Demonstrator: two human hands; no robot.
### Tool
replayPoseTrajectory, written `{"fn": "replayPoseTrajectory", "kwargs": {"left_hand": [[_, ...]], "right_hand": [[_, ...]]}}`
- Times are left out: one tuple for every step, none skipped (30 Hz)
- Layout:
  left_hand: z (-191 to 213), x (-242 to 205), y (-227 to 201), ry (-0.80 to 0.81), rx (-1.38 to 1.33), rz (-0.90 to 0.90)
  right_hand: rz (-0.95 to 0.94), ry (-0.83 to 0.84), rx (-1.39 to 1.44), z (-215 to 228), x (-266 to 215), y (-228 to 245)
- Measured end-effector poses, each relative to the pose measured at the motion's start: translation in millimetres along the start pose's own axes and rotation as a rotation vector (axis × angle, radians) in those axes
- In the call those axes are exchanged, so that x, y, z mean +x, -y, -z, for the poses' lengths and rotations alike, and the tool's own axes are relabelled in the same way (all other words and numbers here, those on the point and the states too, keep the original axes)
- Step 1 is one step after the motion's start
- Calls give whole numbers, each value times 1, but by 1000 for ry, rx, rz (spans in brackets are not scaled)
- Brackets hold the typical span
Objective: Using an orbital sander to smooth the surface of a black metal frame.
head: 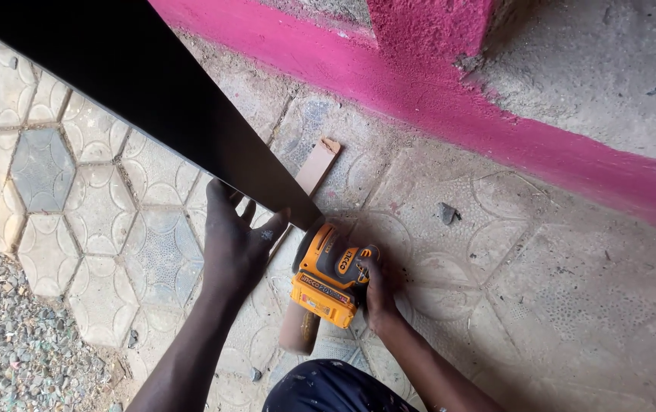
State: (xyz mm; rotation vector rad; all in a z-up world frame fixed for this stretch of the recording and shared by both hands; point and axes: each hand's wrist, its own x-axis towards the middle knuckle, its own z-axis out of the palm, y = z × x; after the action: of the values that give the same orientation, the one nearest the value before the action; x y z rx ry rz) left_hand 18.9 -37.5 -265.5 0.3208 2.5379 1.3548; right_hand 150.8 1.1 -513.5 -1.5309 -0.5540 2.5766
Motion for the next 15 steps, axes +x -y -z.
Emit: {"fn": "replayPoseTrajectory", "kwargs": {"left_hand": [[1,1,-1,0,0,0],[1,1,-1,-4,21,5],[0,0,-1,-8,43,10],[0,1,1,-6,41,10],[0,2,2,2,34,-1],[1,3,4,6,29,-14],[1,3,4,5,29,-15],[2,3,3,15,25,-2],[3,3,3,26,20,10],[3,1,0,25,20,12],[3,0,-2,25,24,23],[4,-2,-6,24,28,32],[2,-6,-11,22,28,33],[0,-10,-16,18,95,98],[-1,-14,-21,14,162,164]], "right_hand": [[1,0,0,-6,-9,7],[-33,8,14,-10,-19,14],[-67,15,28,-14,-28,20],[-66,13,28,-12,-26,19],[-89,20,51,-11,-23,18],[-113,31,74,-10,-21,17],[-112,32,73,-5,-14,11],[-121,51,75,0,-8,5],[-131,70,76,4,-1,-1],[-132,69,74,3,-4,1],[-152,54,106,2,-7,2],[-170,42,138,-1,-9,5],[-171,43,136,1,-8,0],[-192,63,157,3,-5,-5],[-212,84,179,5,-3,-10]]}}
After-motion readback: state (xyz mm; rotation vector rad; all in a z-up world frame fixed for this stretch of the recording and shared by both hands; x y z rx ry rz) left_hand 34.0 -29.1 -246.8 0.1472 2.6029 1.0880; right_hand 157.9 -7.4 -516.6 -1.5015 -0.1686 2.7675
